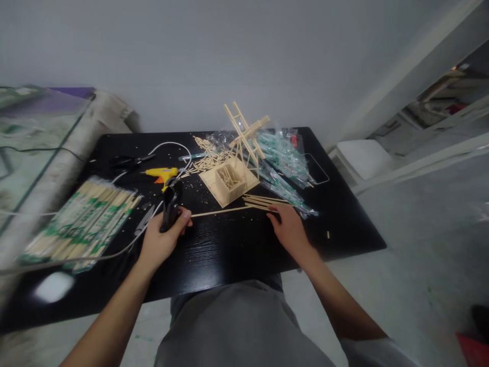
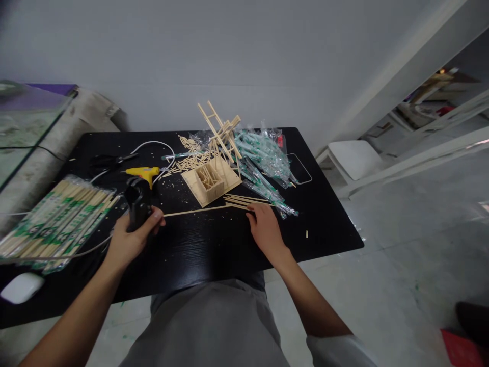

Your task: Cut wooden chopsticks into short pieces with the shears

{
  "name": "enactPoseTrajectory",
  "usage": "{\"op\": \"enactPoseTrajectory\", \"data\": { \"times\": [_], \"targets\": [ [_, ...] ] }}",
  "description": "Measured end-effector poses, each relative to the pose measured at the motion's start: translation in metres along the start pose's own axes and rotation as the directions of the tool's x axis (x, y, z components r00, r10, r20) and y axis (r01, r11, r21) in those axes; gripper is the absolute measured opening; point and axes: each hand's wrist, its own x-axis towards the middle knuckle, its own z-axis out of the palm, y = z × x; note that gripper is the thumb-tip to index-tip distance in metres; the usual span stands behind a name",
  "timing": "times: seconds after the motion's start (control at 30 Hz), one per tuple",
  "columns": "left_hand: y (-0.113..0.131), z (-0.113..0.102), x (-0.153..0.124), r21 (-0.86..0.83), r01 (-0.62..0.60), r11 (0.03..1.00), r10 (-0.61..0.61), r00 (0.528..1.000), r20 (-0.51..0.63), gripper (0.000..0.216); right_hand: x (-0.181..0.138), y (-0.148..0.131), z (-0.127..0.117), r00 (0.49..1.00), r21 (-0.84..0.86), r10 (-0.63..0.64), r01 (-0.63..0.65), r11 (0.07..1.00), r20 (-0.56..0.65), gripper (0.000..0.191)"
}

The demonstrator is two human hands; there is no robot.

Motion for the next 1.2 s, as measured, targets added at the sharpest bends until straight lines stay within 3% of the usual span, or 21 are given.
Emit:
{"op": "enactPoseTrajectory", "data": {
  "times": [0.23,0.43,0.7,0.77,0.87,0.93,1.0,1.07,1.2],
  "targets": [
    [0.003,-0.014,0.002,-0.045,0.006,0.999,-0.01,0.996,-0.093,0.035,0.0,0.001,0.007,0.989,-0.199,-0.062,0.088,0.976,0.136,0.02],
    [0.002,-0.016,0.005,-0.045,0.01,0.999,-0.017,0.989,-0.147,0.035,0.005,0.0,0.003,0.977,-0.309,-0.076,0.135,0.941,0.197,0.016],
    [0.017,-0.011,0.008,0.041,0.003,0.999,0.002,0.992,-0.127,0.038,0.01,-0.006,0.001,0.961,-0.393,-0.074,0.179,0.902,0.268,0.024],
    [0.022,-0.009,0.011,0.051,0.005,0.999,0.001,0.993,-0.118,0.039,0.01,-0.014,-0.001,0.973,-0.303,-0.053,0.122,0.945,0.226,0.022],
    [0.032,-0.005,0.016,0.054,-0.015,0.998,0.021,0.993,-0.114,0.038,0.01,-0.036,-0.003,0.978,0.074,0.027,-0.043,0.996,0.205,0.014],
    [0.042,-0.001,0.02,0.07,-0.049,0.996,0.056,0.993,-0.107,0.034,0.01,-0.056,0.001,0.962,0.382,0.062,-0.164,0.91,0.266,0.01],
    [0.053,0.003,0.023,0.111,-0.116,0.987,0.126,0.988,-0.093,0.031,0.01,-0.075,0.009,0.93,0.575,0.057,-0.271,0.772,0.363,0.029],
    [0.063,0.007,0.026,0.17,-0.215,0.962,0.229,0.971,-0.069,0.029,0.012,-0.09,0.019,0.908,0.656,0.034,-0.327,0.68,0.418,0.025],
    [0.078,0.013,0.026,0.286,-0.349,0.892,0.373,0.927,-0.03,0.03,0.017,-0.101,0.033,0.891,0.698,0.041,-0.383,0.605,0.453,0.013]
  ]
}}
